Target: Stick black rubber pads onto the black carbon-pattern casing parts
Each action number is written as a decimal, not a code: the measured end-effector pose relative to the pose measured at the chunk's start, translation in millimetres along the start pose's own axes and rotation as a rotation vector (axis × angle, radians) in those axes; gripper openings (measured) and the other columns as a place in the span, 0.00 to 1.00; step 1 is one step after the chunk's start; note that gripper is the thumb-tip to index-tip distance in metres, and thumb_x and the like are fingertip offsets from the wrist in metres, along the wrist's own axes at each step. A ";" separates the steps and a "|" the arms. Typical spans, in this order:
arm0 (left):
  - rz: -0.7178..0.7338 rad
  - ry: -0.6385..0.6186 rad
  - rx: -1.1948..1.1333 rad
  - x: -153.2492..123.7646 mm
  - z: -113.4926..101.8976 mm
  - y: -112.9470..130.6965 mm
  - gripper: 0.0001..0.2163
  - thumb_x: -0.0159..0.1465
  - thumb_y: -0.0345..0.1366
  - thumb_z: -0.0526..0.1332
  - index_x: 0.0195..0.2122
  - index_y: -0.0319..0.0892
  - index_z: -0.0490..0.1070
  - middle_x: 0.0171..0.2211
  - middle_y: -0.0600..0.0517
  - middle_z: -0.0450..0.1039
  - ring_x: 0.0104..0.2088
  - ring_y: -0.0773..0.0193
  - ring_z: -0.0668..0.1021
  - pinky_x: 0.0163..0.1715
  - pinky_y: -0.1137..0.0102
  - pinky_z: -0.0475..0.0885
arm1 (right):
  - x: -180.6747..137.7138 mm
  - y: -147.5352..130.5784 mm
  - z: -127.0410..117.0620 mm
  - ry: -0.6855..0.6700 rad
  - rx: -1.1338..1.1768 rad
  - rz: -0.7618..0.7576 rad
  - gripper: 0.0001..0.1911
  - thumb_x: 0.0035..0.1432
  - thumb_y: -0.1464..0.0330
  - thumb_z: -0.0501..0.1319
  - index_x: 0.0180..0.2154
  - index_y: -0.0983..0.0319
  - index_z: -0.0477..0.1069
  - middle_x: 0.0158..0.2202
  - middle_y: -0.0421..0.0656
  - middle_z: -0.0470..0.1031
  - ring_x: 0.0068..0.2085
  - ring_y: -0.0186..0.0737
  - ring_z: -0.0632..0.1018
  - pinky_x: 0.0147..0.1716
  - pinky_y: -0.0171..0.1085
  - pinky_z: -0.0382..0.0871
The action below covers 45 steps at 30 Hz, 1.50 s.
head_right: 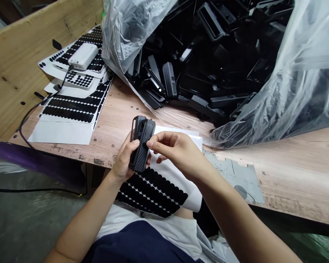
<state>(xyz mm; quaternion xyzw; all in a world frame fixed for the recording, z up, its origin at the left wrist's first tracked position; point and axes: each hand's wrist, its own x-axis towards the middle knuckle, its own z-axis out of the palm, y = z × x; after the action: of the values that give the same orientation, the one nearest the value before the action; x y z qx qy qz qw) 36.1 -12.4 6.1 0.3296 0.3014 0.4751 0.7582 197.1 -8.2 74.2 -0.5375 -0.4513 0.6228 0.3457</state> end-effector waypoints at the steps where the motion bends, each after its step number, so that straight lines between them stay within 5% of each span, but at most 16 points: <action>1: 0.000 0.000 -0.004 0.1 0.0 -0.1 0.27 0.63 0.51 0.66 0.56 0.43 0.61 0.29 0.56 0.74 0.22 0.64 0.77 0.20 0.73 0.72 | 0.0 0.1 0.1 0.003 0.005 0.000 0.24 0.39 0.51 0.81 0.26 0.61 0.77 0.25 0.39 0.75 0.27 0.35 0.77 0.27 0.35 0.74; 26: 0.024 -0.007 -0.039 0.3 -0.4 0.2 0.25 0.63 0.49 0.67 0.56 0.43 0.62 0.30 0.57 0.73 0.22 0.67 0.76 0.21 0.73 0.72 | -1.9 1.3 4.3 0.067 -0.167 -0.202 0.20 0.47 0.52 0.79 0.29 0.61 0.80 0.28 0.40 0.78 0.30 0.36 0.78 0.29 0.33 0.78; 45: -0.006 -0.021 -0.048 -1.8 -4.7 -1.9 0.28 0.65 0.50 0.66 0.61 0.44 0.61 0.30 0.55 0.75 0.22 0.65 0.77 0.20 0.74 0.73 | -3.9 1.5 7.0 0.121 -0.321 -0.272 0.21 0.54 0.49 0.74 0.30 0.61 0.78 0.28 0.41 0.78 0.31 0.39 0.77 0.32 0.38 0.70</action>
<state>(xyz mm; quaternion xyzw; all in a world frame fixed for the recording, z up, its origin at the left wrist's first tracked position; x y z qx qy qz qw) 32.8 -13.7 2.0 0.3152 0.2827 0.4763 0.7706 191.0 -13.7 74.3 -0.5565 -0.5915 0.4571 0.3628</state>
